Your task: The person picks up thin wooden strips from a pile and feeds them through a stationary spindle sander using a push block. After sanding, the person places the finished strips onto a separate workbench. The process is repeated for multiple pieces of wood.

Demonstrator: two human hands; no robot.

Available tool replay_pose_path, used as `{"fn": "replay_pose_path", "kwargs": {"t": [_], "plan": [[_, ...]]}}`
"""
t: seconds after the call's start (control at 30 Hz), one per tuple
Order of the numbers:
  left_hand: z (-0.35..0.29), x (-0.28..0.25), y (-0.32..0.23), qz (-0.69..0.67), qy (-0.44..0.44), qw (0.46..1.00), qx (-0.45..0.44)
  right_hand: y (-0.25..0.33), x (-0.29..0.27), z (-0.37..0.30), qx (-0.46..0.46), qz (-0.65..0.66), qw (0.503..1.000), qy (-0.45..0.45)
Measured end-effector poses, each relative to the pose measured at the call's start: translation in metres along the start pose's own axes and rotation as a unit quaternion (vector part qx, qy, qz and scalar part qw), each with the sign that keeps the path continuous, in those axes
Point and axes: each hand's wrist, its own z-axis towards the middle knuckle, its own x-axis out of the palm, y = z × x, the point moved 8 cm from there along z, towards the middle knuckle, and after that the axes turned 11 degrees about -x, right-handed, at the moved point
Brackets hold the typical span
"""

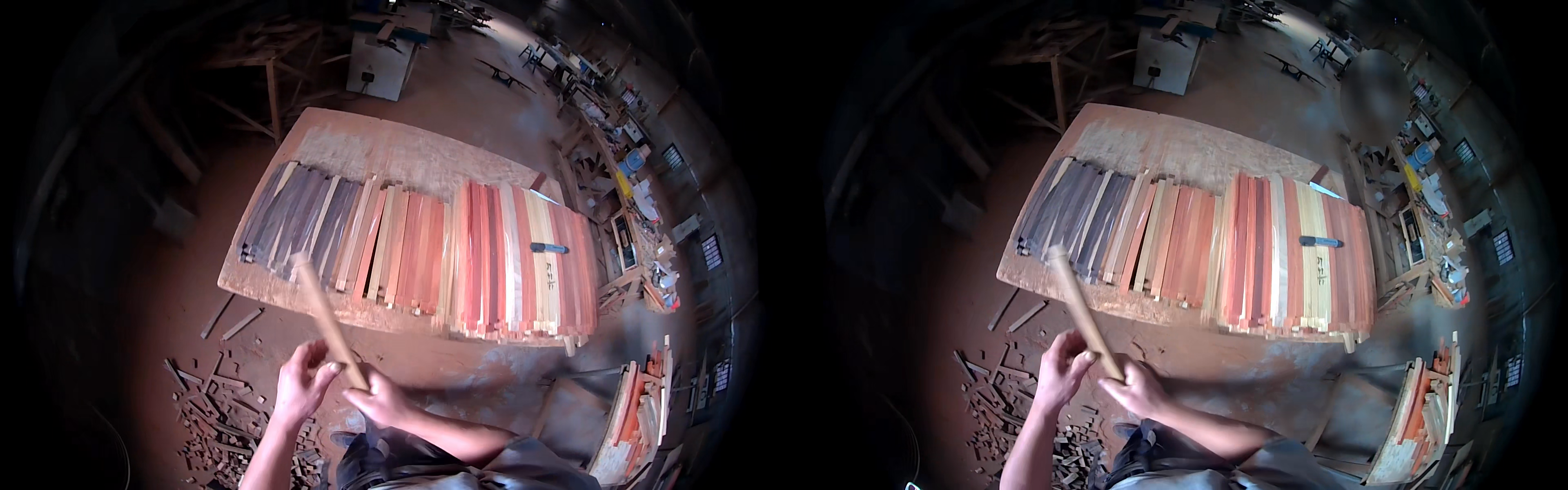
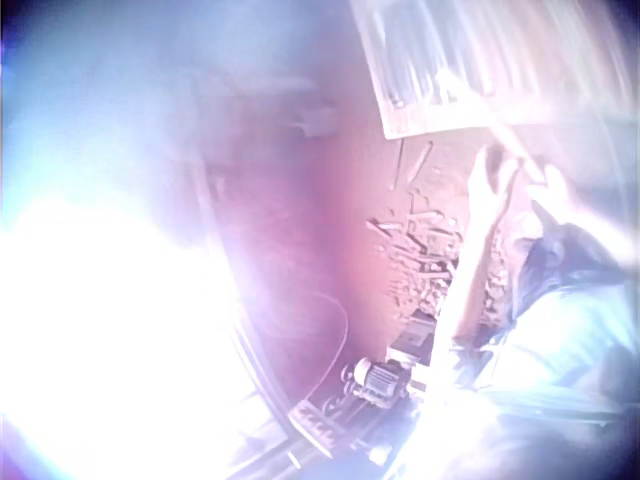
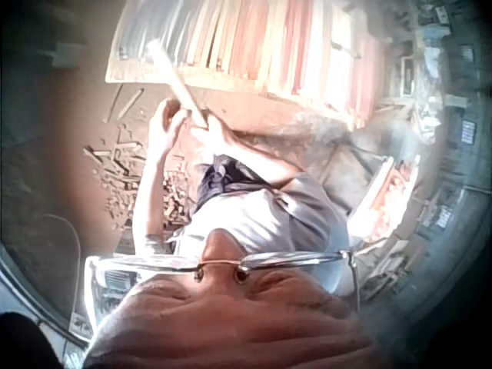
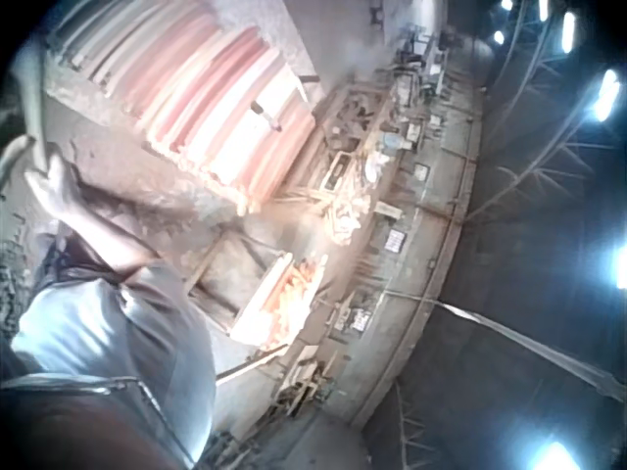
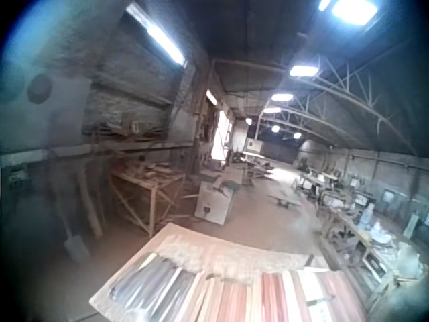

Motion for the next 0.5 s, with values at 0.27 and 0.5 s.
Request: {"fn": "replay_pose_path", "kwargs": {"t": [0.27, 0.5], "plan": [[0.201, 0.088, -0.027, 0.374, -0.083, 0.921, 0.071, 0.0, -0.115, -0.01, -0.07, -0.047, 0.982, -0.171], [0.246, 0.106, -0.016, 0.415, -0.068, 0.907, 0.014, -0.059, -0.13, -0.024, 0.07, -0.061, 0.985, -0.143]]}}
